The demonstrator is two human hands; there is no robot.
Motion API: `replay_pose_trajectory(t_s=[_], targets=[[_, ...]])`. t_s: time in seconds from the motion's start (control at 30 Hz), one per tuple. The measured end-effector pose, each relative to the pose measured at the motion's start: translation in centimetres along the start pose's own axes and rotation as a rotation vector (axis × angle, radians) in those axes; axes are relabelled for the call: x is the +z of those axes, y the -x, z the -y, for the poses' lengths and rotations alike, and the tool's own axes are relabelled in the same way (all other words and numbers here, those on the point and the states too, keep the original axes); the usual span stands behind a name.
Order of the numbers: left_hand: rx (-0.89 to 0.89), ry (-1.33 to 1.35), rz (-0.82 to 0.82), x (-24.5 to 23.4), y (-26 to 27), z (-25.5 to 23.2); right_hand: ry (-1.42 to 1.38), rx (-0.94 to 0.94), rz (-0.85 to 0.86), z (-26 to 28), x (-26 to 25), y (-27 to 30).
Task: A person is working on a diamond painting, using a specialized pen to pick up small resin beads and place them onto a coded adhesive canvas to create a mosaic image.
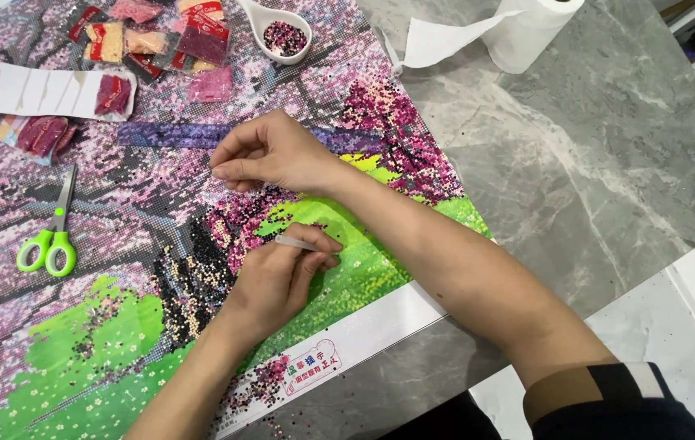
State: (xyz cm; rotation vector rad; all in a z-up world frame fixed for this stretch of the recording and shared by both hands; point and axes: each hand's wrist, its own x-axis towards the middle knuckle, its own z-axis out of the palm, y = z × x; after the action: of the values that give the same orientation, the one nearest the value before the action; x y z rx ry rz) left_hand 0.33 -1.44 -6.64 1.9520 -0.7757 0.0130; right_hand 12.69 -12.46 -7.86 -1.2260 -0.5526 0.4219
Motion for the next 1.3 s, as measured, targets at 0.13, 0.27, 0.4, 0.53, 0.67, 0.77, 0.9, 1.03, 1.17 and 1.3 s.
replay_pose_trajectory(t_s=[0.13, 0.27, 0.4, 0.53, 0.67, 0.77, 0.9, 1.03, 1.17, 1.3], targets=[[-0.009, -0.001, 0.005, -0.1, -0.1, -0.3, 0.017, -0.003, 0.0, 0.3, 0.1, 0.0], [-0.01, 0.023, 0.016, -0.3, -0.2, -0.5, 0.025, 0.009, 0.007, 0.2, 0.0, 0.0], [-0.012, 0.053, 0.012, -0.4, -0.1, -0.4, 0.024, 0.005, 0.009, 0.1, -0.1, 0.0], [0.0, 0.07, 0.03, -0.5, -0.2, -0.5, 0.016, 0.001, 0.011, -0.1, -0.1, 0.0], [-0.015, 0.068, 0.042, -0.5, -0.1, -0.5, 0.012, 0.009, 0.009, -0.1, -0.1, 0.0], [-0.004, 0.064, 0.04, -0.5, -0.2, -0.4, 0.012, 0.007, 0.006, -0.2, -0.1, -0.1], [-0.001, 0.055, 0.043, -0.5, -0.2, -0.5, 0.009, 0.004, 0.007, -0.2, -0.1, -0.1], [-0.01, 0.071, 0.055, -0.6, -0.1, -0.4, 0.007, -0.001, 0.008, -0.2, -0.1, -0.1], [0.016, 0.105, 0.075, -1.0, -0.4, -1.1, 0.001, 0.002, 0.008, -0.3, -0.1, -0.1], [0.009, 0.134, 0.122, -1.1, -0.4, -1.4, -0.002, 0.003, 0.009, -0.5, -0.1, -0.1]])
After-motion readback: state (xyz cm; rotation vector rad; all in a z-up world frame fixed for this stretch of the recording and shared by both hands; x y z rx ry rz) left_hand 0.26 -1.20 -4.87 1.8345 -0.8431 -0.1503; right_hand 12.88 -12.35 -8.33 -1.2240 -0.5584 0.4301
